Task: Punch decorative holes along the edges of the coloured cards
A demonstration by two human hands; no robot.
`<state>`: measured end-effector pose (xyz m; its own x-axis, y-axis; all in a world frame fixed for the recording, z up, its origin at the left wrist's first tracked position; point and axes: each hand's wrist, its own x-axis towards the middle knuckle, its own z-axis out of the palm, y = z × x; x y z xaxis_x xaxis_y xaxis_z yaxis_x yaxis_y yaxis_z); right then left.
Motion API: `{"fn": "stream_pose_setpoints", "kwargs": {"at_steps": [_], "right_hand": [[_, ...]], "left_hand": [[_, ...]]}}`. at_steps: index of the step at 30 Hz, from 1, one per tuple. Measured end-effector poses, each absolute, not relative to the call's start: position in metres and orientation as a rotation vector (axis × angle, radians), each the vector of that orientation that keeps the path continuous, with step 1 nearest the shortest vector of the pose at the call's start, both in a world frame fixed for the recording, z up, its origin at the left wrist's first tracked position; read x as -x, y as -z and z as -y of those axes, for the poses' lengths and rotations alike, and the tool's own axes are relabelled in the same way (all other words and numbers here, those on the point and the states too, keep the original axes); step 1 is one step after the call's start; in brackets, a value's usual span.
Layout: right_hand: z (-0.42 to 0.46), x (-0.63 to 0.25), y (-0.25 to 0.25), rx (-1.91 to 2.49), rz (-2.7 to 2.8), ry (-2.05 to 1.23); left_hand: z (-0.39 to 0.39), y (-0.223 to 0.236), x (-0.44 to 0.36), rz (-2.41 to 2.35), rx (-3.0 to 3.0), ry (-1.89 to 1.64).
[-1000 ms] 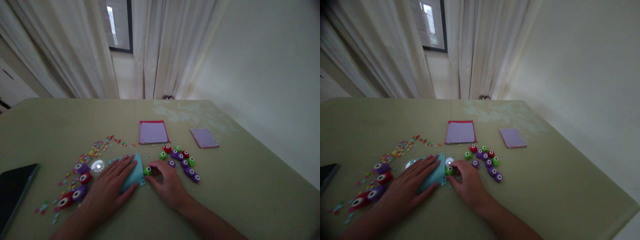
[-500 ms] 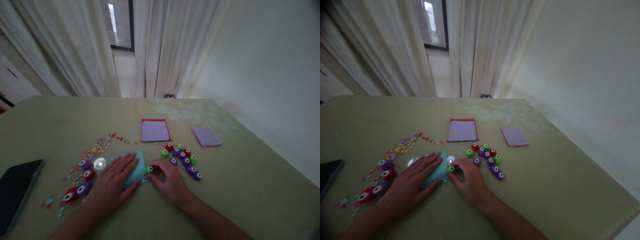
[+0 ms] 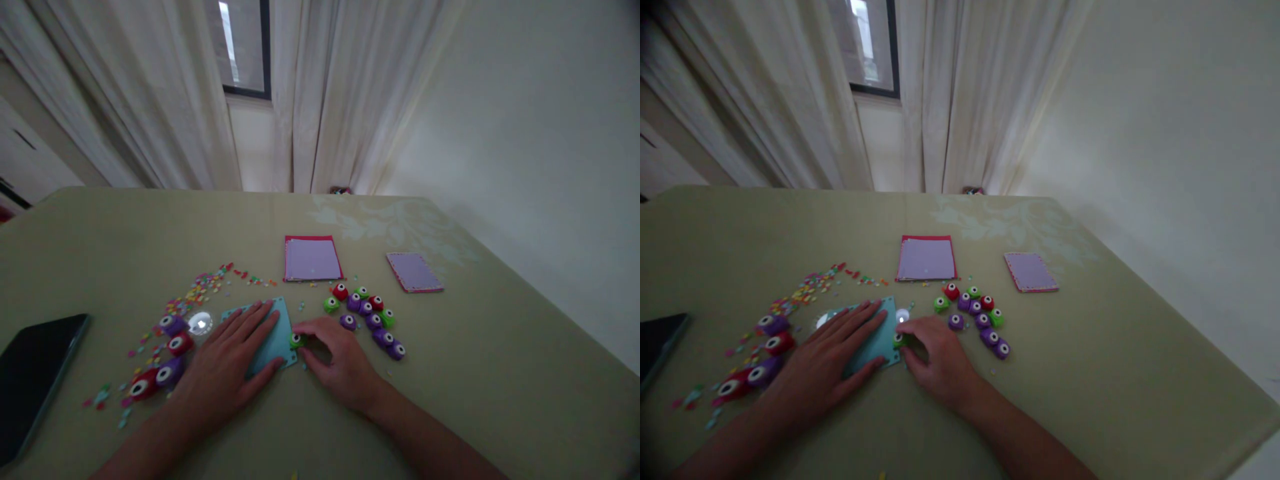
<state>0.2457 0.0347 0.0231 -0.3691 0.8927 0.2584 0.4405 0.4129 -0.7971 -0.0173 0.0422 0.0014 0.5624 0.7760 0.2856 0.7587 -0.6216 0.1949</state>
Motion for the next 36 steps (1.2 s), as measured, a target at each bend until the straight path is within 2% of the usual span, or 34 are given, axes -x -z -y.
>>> {"fn": "stream_pose_setpoints", "kwargs": {"at_steps": [9, 30, 36], "right_hand": [[-0.034, -0.244, -0.022, 1.082, 1.988, -0.915], [-0.033, -0.243, -0.023, 1.073, 1.99, -0.894], [-0.031, -0.244, -0.044, 1.058, 1.738, -0.951]], "left_hand": [[-0.045, -0.001, 0.017, -1.306, -2.75, -0.457], [-0.045, -0.003, 0.016, -1.301, -2.759, -0.447], [-0.043, -0.021, 0.014, -1.254, -2.605, -0.708]]}}
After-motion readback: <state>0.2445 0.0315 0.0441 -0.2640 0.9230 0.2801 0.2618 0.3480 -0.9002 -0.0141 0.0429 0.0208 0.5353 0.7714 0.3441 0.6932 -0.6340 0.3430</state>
